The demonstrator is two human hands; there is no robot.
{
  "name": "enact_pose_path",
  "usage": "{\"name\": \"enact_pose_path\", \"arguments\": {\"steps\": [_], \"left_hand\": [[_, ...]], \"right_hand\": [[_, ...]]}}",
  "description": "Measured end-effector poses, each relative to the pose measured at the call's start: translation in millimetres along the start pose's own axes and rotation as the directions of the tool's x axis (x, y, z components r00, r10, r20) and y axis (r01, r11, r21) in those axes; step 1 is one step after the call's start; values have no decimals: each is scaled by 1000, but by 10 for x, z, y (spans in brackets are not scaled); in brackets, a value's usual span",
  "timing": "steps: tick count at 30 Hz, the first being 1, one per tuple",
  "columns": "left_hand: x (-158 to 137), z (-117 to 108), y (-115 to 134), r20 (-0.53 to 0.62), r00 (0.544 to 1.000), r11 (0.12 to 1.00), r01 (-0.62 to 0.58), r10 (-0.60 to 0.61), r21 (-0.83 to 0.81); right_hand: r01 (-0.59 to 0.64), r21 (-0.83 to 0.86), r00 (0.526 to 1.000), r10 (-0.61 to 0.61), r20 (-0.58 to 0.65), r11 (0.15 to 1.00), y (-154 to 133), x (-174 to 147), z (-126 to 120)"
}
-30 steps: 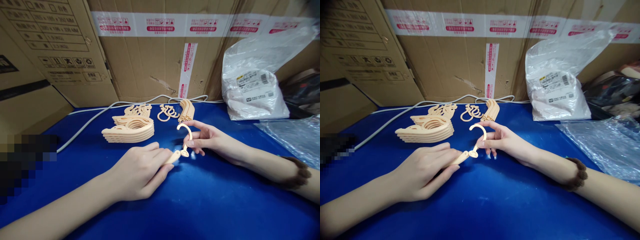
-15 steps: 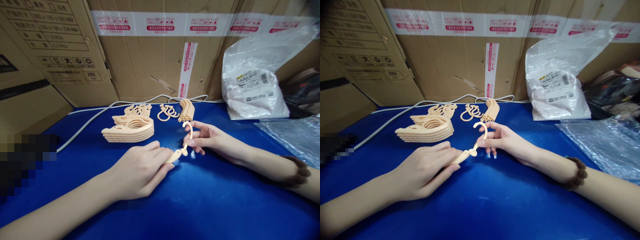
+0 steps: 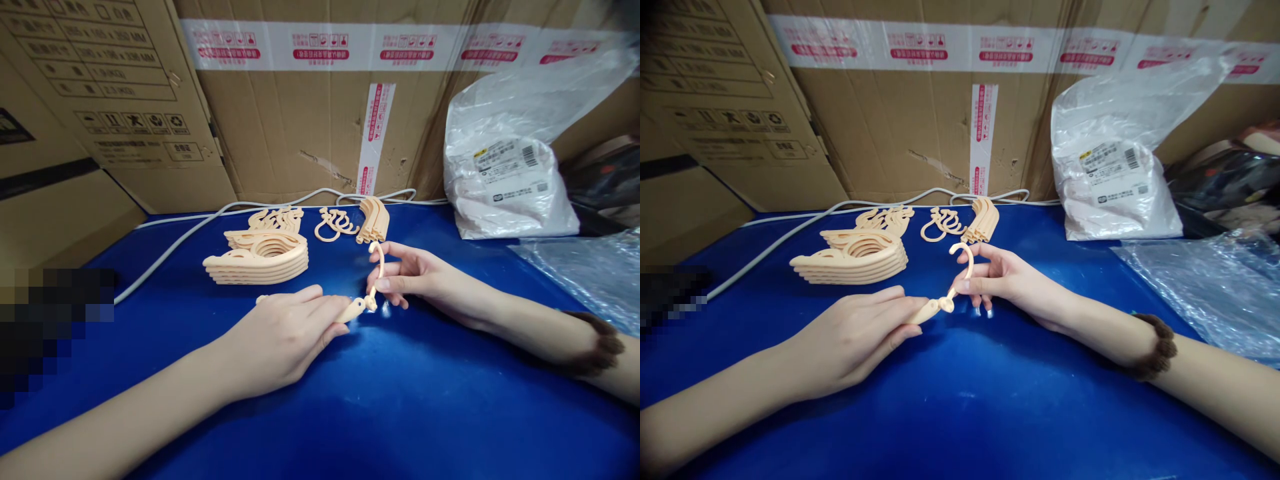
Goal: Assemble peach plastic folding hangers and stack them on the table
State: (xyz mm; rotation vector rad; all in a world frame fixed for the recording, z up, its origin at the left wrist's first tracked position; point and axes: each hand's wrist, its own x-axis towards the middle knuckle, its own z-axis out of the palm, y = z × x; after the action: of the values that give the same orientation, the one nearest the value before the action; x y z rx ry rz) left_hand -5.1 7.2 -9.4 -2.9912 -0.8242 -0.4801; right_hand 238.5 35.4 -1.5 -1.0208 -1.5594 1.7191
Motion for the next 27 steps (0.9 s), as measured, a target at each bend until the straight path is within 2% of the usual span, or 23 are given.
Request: {"name": "enact_pose_path", "arguments": {"steps": [9, 27], "left_hand": [[11, -10, 24, -32, 999, 999, -23, 24, 27], [-3, 4, 10, -48, 999, 1000, -22, 23, 13]], "right_hand": [[44, 10, 999, -44, -5, 999, 26, -15, 18], [5, 68, 1000, -6, 10, 998, 3, -1, -4]]}}
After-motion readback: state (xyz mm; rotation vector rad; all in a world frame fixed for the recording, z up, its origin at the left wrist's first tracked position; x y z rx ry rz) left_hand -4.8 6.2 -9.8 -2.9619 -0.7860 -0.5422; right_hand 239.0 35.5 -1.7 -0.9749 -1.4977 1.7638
